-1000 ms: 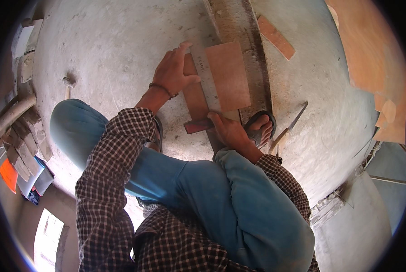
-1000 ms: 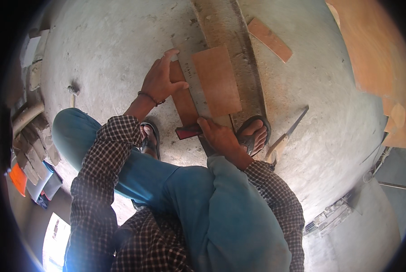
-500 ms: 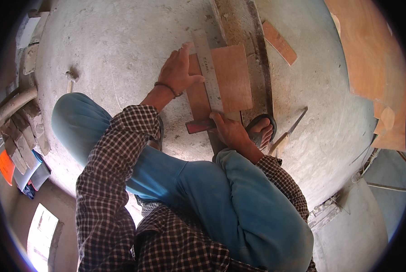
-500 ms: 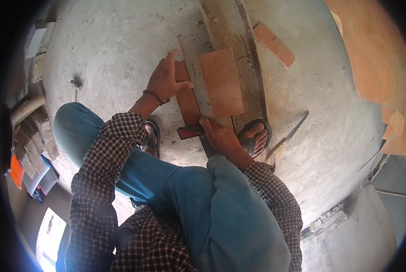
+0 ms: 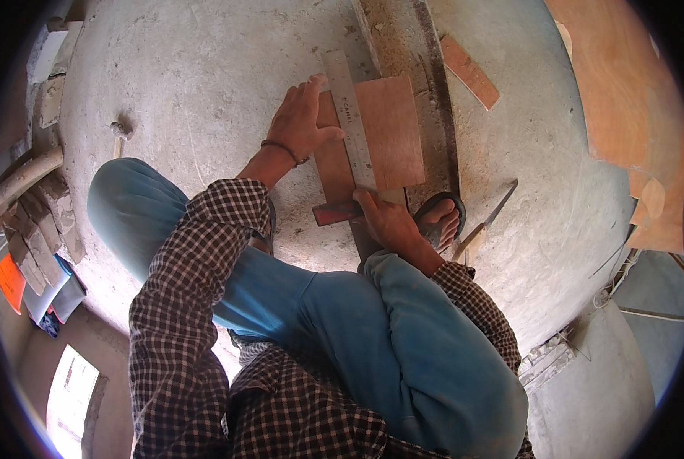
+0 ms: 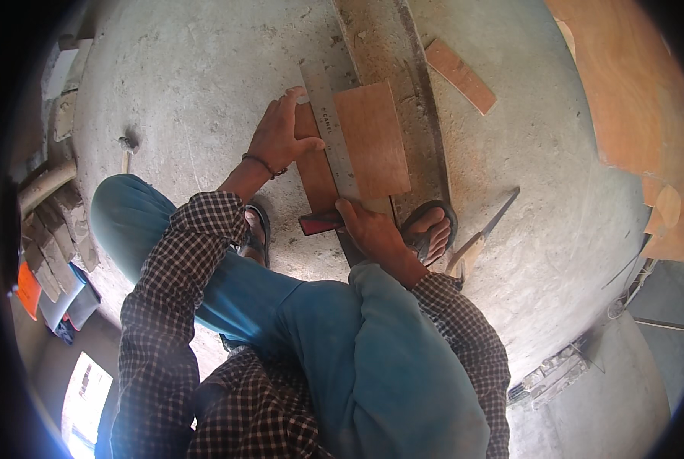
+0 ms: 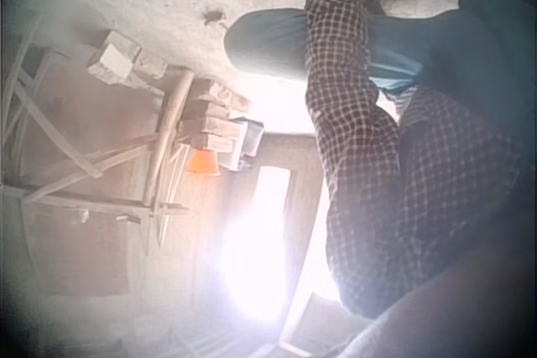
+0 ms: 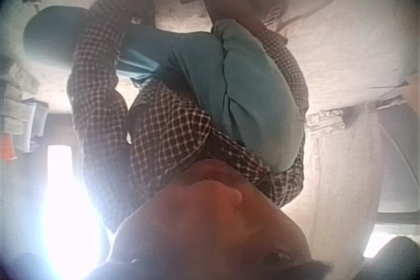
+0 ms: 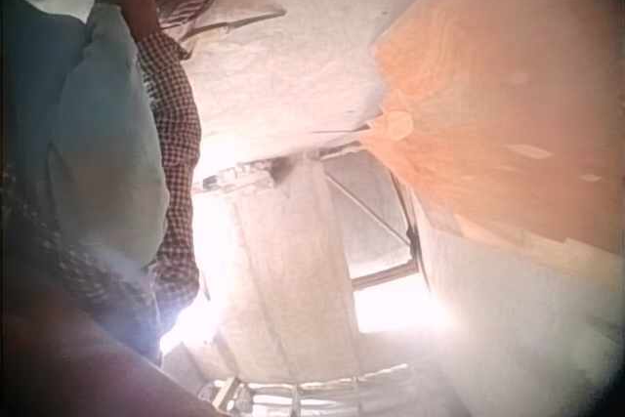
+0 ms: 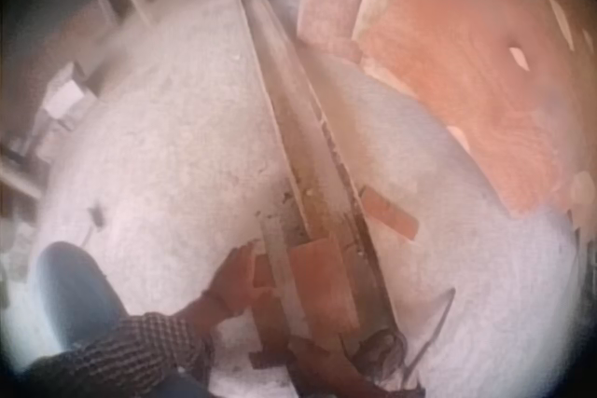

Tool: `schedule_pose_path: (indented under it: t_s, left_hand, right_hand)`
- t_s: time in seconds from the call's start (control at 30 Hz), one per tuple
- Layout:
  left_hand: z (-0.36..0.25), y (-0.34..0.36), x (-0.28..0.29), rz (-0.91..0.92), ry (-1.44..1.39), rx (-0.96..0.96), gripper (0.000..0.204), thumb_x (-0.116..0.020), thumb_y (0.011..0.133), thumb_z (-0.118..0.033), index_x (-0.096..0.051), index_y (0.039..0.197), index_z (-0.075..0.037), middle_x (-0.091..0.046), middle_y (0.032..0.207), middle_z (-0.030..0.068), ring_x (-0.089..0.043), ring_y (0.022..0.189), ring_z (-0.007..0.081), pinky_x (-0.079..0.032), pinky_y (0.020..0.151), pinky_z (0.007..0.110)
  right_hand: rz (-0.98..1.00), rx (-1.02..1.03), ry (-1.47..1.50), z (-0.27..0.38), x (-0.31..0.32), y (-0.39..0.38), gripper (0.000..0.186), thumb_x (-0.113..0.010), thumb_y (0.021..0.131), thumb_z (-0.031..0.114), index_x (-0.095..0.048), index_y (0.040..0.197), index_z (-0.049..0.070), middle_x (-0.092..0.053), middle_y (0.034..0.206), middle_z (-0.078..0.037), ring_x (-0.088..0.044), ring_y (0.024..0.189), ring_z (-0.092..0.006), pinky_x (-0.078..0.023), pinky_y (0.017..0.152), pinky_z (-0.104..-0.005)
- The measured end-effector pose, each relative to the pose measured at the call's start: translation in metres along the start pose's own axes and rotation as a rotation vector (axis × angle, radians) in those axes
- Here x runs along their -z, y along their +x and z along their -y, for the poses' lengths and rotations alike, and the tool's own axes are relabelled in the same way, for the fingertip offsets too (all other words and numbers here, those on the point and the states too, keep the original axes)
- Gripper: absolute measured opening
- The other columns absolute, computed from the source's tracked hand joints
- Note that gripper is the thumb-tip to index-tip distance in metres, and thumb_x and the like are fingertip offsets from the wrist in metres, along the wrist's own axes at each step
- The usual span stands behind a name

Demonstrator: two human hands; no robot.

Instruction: The person measures and marks a piece of wood using a ruler and pencil, then cuts it with a hand saw. The person repeats the process on another piece of wood.

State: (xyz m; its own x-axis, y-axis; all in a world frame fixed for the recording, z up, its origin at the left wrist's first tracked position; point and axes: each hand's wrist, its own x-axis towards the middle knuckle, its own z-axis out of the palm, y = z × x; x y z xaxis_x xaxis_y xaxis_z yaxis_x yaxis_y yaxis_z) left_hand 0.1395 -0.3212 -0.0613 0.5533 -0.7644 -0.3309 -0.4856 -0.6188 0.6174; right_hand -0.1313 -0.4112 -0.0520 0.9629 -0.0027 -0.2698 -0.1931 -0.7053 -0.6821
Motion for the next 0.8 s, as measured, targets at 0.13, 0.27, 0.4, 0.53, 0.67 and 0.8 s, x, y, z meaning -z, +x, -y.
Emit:
schedule_pose_path:
  t_s: [0.13, 0.27, 0.4, 0.53, 0.67, 0.8]
  left_hand:
    - [0.005, 0.000, -0.001, 0.010, -0.023, 0.010, 0.101, -0.094, 0.071, -0.033, -0.038, 0.151, -0.008, -0.055, 0.142, 0.0211, -0.050, 0.133, 0.0405, -0.044, 0.112, 0.049]
    - [0.007, 0.000, -0.003, -0.009, -0.020, -0.017, 0.099, -0.093, 0.071, -0.031, -0.038, 0.150, -0.006, -0.056, 0.141, 0.0208, -0.051, 0.131, 0.0407, -0.045, 0.111, 0.049]
    - [0.004, 0.001, -0.002, 0.005, -0.011, -0.017, 0.098, -0.093, 0.072, -0.031, -0.039, 0.149, -0.006, -0.056, 0.140, 0.0203, -0.051, 0.130, 0.0407, -0.046, 0.111, 0.049]
    - [0.008, 0.000, -0.005, -0.057, 0.023, -0.094, 0.091, -0.092, 0.073, -0.028, -0.042, 0.145, -0.004, -0.058, 0.136, 0.0196, -0.053, 0.126, 0.0393, -0.047, 0.109, 0.048]
    - [0.010, 0.002, -0.005, -0.043, 0.077, -0.118, 0.078, -0.088, 0.077, -0.035, -0.049, 0.138, -0.005, -0.061, 0.129, 0.0176, -0.056, 0.120, 0.0374, -0.049, 0.102, 0.046]
    - [0.012, 0.010, -0.003, -0.045, 0.043, -0.057, 0.061, -0.082, 0.082, -0.045, -0.060, 0.125, -0.008, -0.068, 0.114, 0.0162, -0.062, 0.109, 0.0366, -0.050, 0.095, 0.046]
  right_hand:
    - [0.006, -0.001, -0.009, 0.002, 0.001, 0.001, 0.055, -0.074, 0.090, 0.015, -0.047, 0.136, 0.004, -0.067, 0.112, -0.020, -0.074, 0.089, -0.0366, -0.062, 0.069, -0.0448]
    - [0.029, -0.018, 0.010, 0.002, 0.002, 0.001, 0.055, -0.073, 0.089, 0.014, -0.047, 0.136, 0.004, -0.067, 0.113, -0.020, -0.074, 0.088, -0.0365, -0.063, 0.068, -0.0444]
    - [0.010, -0.027, 0.002, 0.000, -0.001, 0.000, 0.055, -0.078, 0.086, 0.014, -0.048, 0.131, 0.004, -0.069, 0.109, -0.020, -0.073, 0.088, -0.0391, -0.062, 0.068, -0.0463]
    - [-0.012, -0.019, -0.008, 0.000, -0.002, 0.000, 0.055, -0.080, 0.086, 0.015, -0.048, 0.130, 0.005, -0.069, 0.109, -0.020, -0.073, 0.089, -0.0399, -0.061, 0.070, -0.0467]
    - [-0.022, -0.026, -0.014, 0.001, -0.003, 0.000, 0.055, -0.080, 0.086, 0.016, -0.048, 0.130, 0.006, -0.069, 0.111, -0.019, -0.073, 0.091, -0.0386, -0.062, 0.071, -0.0457]
    - [-0.022, -0.061, 0.018, 0.004, 0.000, 0.001, 0.054, -0.081, 0.085, 0.016, -0.050, 0.129, 0.008, -0.069, 0.115, -0.016, -0.073, 0.093, -0.0359, -0.062, 0.072, -0.0444]
